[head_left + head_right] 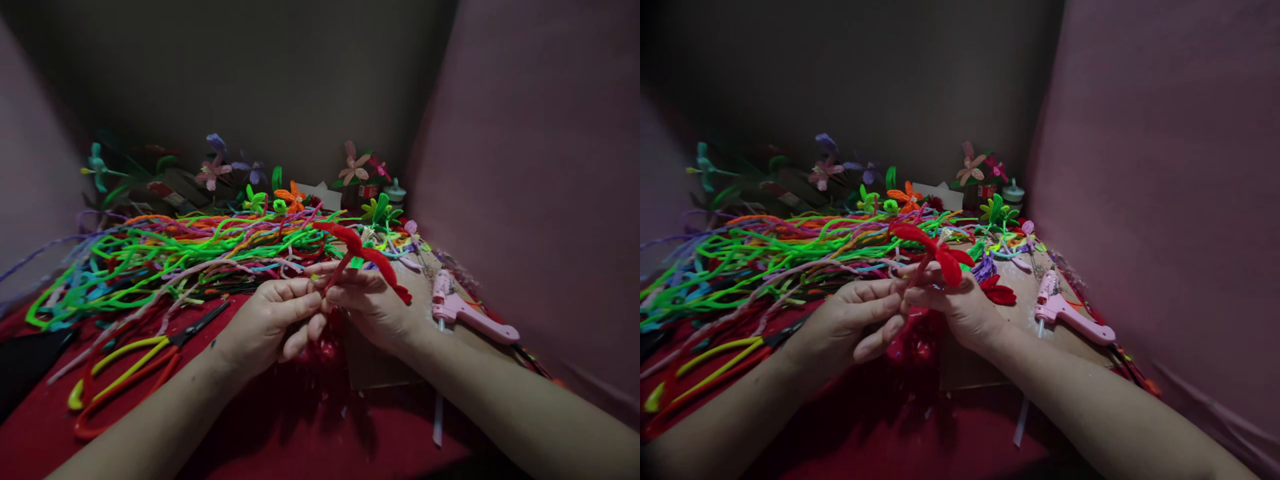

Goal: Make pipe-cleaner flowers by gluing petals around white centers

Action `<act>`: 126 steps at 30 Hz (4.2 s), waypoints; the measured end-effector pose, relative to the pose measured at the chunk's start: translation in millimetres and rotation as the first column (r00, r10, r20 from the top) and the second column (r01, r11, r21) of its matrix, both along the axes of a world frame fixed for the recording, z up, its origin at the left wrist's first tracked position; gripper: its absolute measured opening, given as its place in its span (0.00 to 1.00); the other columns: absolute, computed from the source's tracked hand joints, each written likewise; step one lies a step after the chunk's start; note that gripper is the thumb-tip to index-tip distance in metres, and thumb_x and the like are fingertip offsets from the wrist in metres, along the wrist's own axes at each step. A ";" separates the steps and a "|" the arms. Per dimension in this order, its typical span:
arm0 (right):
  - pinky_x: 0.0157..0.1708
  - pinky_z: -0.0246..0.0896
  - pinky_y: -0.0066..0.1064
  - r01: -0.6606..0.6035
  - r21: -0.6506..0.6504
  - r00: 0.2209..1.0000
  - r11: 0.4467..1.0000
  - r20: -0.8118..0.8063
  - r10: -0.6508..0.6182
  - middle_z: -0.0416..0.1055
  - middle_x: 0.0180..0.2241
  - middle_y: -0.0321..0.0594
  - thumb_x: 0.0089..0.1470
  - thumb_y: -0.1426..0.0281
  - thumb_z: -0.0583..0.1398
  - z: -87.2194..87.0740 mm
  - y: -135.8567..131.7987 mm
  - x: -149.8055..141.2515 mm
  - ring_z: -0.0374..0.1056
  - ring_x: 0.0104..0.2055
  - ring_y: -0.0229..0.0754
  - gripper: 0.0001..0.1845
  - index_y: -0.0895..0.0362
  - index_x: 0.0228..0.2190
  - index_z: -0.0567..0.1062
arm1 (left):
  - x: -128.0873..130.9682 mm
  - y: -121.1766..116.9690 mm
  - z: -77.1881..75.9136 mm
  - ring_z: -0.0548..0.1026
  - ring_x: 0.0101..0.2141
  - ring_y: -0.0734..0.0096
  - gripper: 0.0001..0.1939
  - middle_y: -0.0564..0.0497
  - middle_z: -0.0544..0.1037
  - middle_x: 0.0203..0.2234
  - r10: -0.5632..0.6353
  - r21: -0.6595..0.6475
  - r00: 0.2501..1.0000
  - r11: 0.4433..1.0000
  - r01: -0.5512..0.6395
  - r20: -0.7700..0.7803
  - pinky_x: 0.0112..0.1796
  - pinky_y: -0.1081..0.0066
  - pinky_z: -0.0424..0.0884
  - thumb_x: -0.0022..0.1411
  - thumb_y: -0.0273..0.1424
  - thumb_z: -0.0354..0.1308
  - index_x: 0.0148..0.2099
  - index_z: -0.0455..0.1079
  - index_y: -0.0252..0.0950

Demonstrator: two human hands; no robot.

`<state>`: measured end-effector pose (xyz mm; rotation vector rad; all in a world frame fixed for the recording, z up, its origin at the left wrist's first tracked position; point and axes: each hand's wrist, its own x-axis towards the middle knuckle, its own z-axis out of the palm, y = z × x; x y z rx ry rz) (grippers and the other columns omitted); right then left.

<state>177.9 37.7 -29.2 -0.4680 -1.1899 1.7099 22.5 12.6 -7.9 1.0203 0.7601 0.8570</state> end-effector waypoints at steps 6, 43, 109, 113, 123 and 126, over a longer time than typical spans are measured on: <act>0.42 0.62 0.36 0.058 -0.007 0.998 0.998 -0.022 -0.058 0.75 0.29 0.33 0.41 0.74 0.67 7.2 -4.7 -0.1 0.69 0.33 0.38 0.12 0.52 0.32 0.78 | 1.7 -2.2 1.3 0.57 0.07 0.87 0.09 0.55 0.71 0.13 -0.005 0.011 1.000 1.000 0.005 -0.025 0.10 0.83 0.49 0.60 0.30 0.53 0.29 0.69 0.32; 0.34 0.61 0.36 0.128 -0.035 0.966 0.991 -0.222 -0.132 0.73 0.43 0.36 0.43 0.63 0.65 29.7 53.9 50.5 0.68 0.38 0.42 0.06 0.50 0.27 0.77 | 39.1 83.1 5.1 0.66 0.21 0.70 0.16 0.51 0.69 0.14 0.547 0.595 0.240 0.766 0.244 -0.802 0.23 0.71 0.53 0.53 0.37 0.51 0.19 0.68 0.36; 0.41 0.63 0.36 0.273 0.117 0.962 0.955 -0.009 -0.274 0.75 0.25 0.33 0.36 0.69 0.68 2.1 17.2 3.3 0.70 0.33 0.41 0.09 0.55 0.25 0.77 | 27.4 0.1 -7.9 0.69 0.26 0.75 0.05 0.54 0.73 0.25 0.670 0.771 0.655 0.602 -0.206 -0.348 0.30 0.76 0.64 0.55 0.30 0.56 0.35 0.71 0.36; 0.41 0.63 0.37 0.167 0.141 0.984 0.976 0.033 -0.173 0.76 0.27 0.35 0.42 0.67 0.66 4.6 16.0 4.5 0.71 0.34 0.42 0.08 0.54 0.28 0.78 | 27.5 -2.5 -0.1 0.63 0.20 0.78 0.05 0.56 0.69 0.20 0.639 0.673 0.688 0.678 -0.294 -0.344 0.23 0.77 0.59 0.55 0.32 0.57 0.32 0.72 0.37; 0.46 0.61 0.37 0.062 0.153 0.998 0.986 -0.011 -0.061 0.77 0.33 0.36 0.44 0.72 0.65 5.1 16.9 10.3 0.71 0.39 0.41 0.11 0.53 0.34 0.79 | 26.0 -4.9 11.2 0.57 0.16 0.84 0.05 0.57 0.67 0.16 0.491 0.343 0.849 0.845 -0.410 -0.196 0.17 0.81 0.51 0.50 0.31 0.62 0.29 0.71 0.35; 0.46 0.62 0.39 0.025 0.177 1.000 0.984 -0.004 -0.024 0.77 0.32 0.36 0.43 0.68 0.66 5.0 19.8 11.7 0.71 0.39 0.43 0.10 0.54 0.32 0.79 | 25.8 -5.5 13.5 0.56 0.15 0.85 0.05 0.57 0.66 0.15 0.456 0.262 0.879 0.873 -0.412 -0.139 0.16 0.82 0.50 0.49 0.30 0.63 0.28 0.70 0.34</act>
